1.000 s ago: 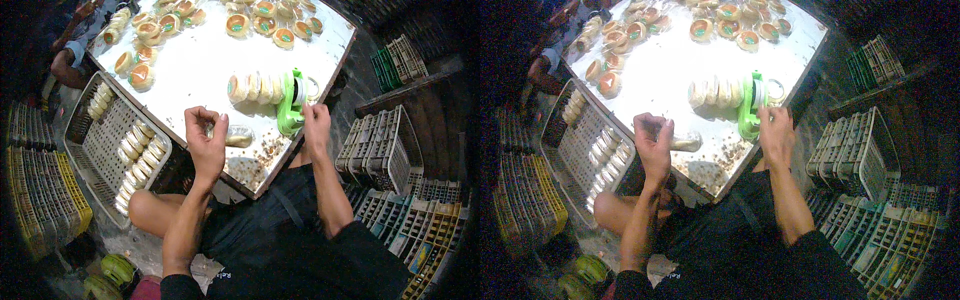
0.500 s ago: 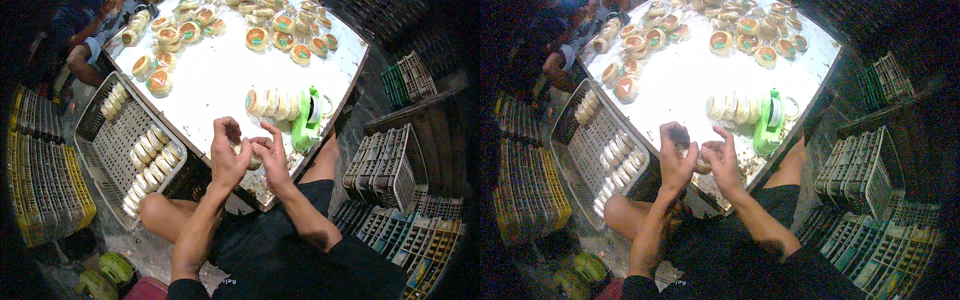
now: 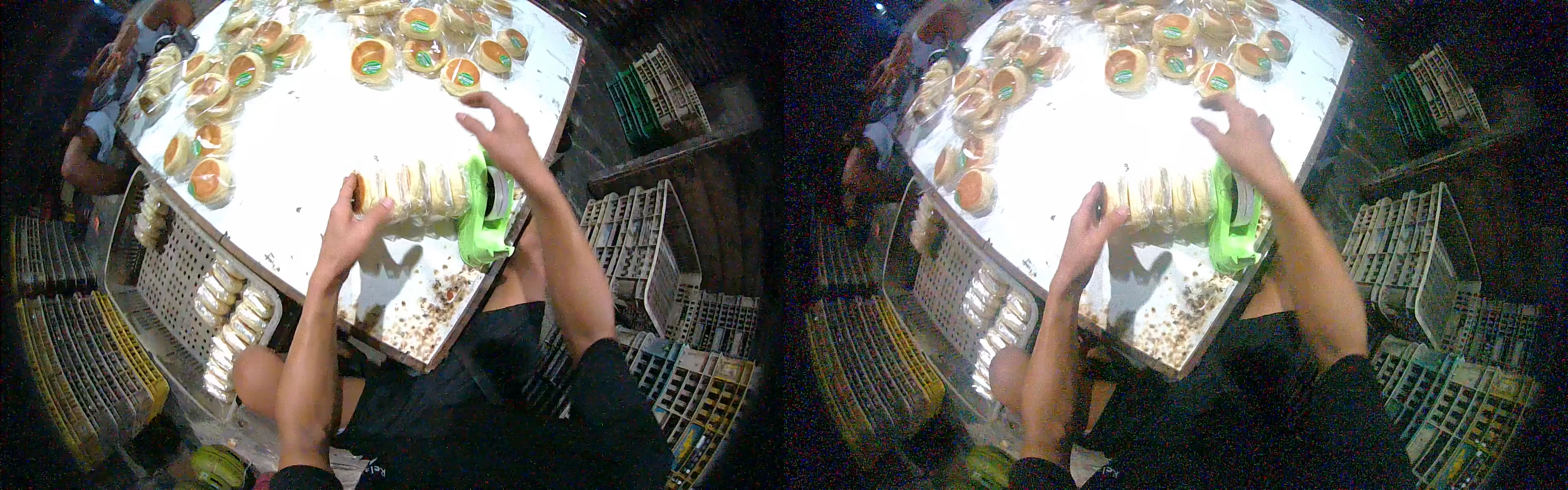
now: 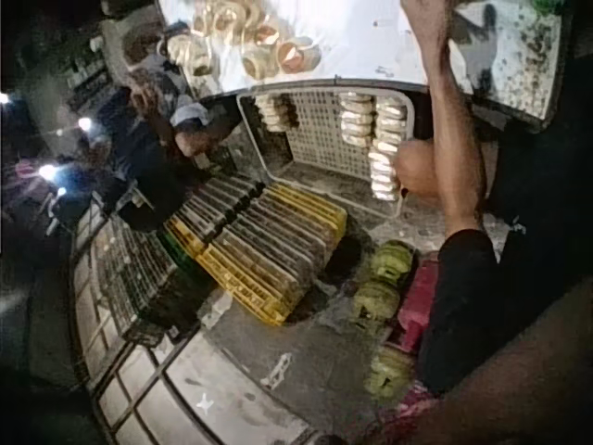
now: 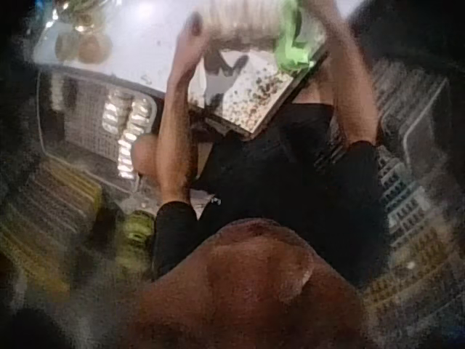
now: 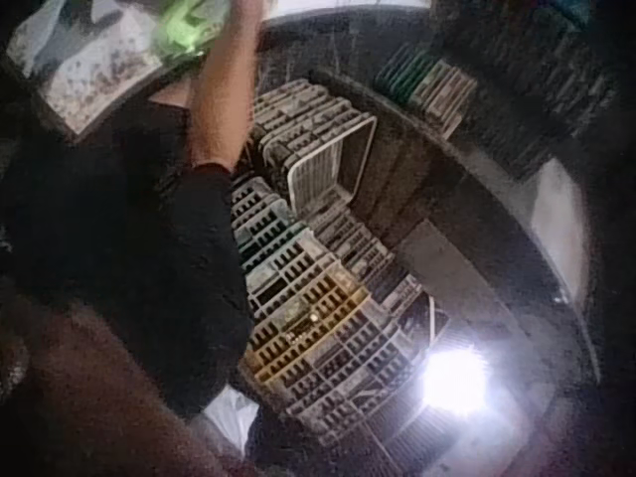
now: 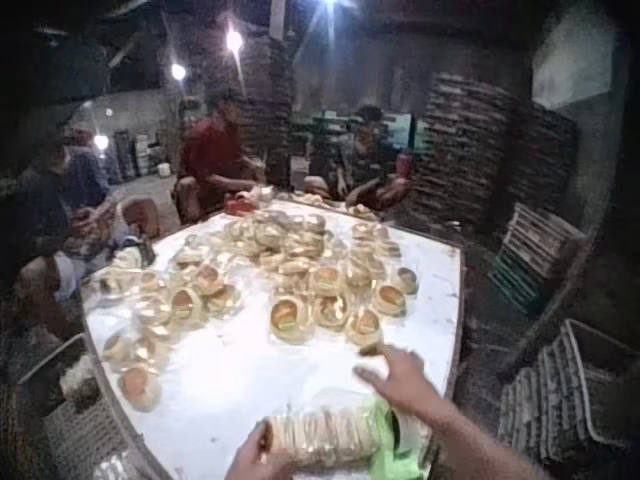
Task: The person sits on the floor and repeatedly picks up small round buns, places them into clear plastic bags, and seals the bags using a handheld green tape dispenser. The sealed buns are then placed into a white plastic crate.
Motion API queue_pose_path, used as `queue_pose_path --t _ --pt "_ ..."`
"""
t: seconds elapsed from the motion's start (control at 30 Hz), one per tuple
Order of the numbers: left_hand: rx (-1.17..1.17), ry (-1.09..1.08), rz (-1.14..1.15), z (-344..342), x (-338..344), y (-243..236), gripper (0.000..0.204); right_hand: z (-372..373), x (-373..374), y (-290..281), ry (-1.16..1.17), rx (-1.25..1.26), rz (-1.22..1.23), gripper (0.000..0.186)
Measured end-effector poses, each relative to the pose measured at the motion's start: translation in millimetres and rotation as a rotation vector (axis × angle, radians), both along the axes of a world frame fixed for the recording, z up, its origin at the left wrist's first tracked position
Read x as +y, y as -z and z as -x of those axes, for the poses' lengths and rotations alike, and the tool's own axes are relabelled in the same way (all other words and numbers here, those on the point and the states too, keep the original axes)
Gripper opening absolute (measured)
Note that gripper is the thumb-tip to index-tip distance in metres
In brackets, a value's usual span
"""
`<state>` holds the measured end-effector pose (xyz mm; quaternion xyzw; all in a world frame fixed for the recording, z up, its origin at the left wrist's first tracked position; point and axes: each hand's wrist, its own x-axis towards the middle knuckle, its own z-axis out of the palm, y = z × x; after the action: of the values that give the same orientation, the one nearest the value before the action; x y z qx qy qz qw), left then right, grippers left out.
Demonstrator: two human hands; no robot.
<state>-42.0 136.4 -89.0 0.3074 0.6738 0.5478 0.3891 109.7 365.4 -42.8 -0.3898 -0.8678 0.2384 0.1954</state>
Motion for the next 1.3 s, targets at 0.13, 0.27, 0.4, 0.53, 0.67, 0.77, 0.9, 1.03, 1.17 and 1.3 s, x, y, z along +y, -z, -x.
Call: queue_pose_path --t 0.13,0.27,0.4,0.53,0.67,0.77,0.9,1.03,1.17,1.3 --pt "0.170 0.072 0.031 -1 0 10 0.086 -24 135 53 0.231 -0.299 0.058 0.072" --pt "-0.003 -0.009 -0.015 10 -16 -21 0.078 11 183 84 0.462 -0.389 0.236 0.080" --pt "-0.029 -0.209 0.035 27 -28 -27 0.061 68 132 58 0.149 0.274 0.497 0.064" --pt "-0.149 -0.493 -0.109 36 -37 -33 0.052 106 -20 24 -0.326 0.414 0.240 0.053" --pt "-0.341 -0.568 -0.179 28 -51 -53 0.041 57 -190 -22 -0.542 0.417 0.534 0.050" --pt "0.196 -0.588 -0.387 -14 -62 -64 0.023 29 -197 -50 -0.462 0.471 0.363 0.031" --pt "0.150 -0.630 -0.572 -49 -94 -76 0.021 -3 -212 -62 -0.303 0.739 0.390 0.016" --pt "0.118 -0.422 -0.233 -53 -106 -96 0.022 -10 -236 -70 -0.273 1.034 0.838 0.015" --pt "0.326 -0.644 -0.536 -70 -105 -86 0.041 -9 -252 -77 -0.255 1.239 1.087 0.015" --pt "0.219 -0.402 -0.440 -99 -116 -131 0.043 -13 -251 -79 -0.343 1.141 0.835 0.012"
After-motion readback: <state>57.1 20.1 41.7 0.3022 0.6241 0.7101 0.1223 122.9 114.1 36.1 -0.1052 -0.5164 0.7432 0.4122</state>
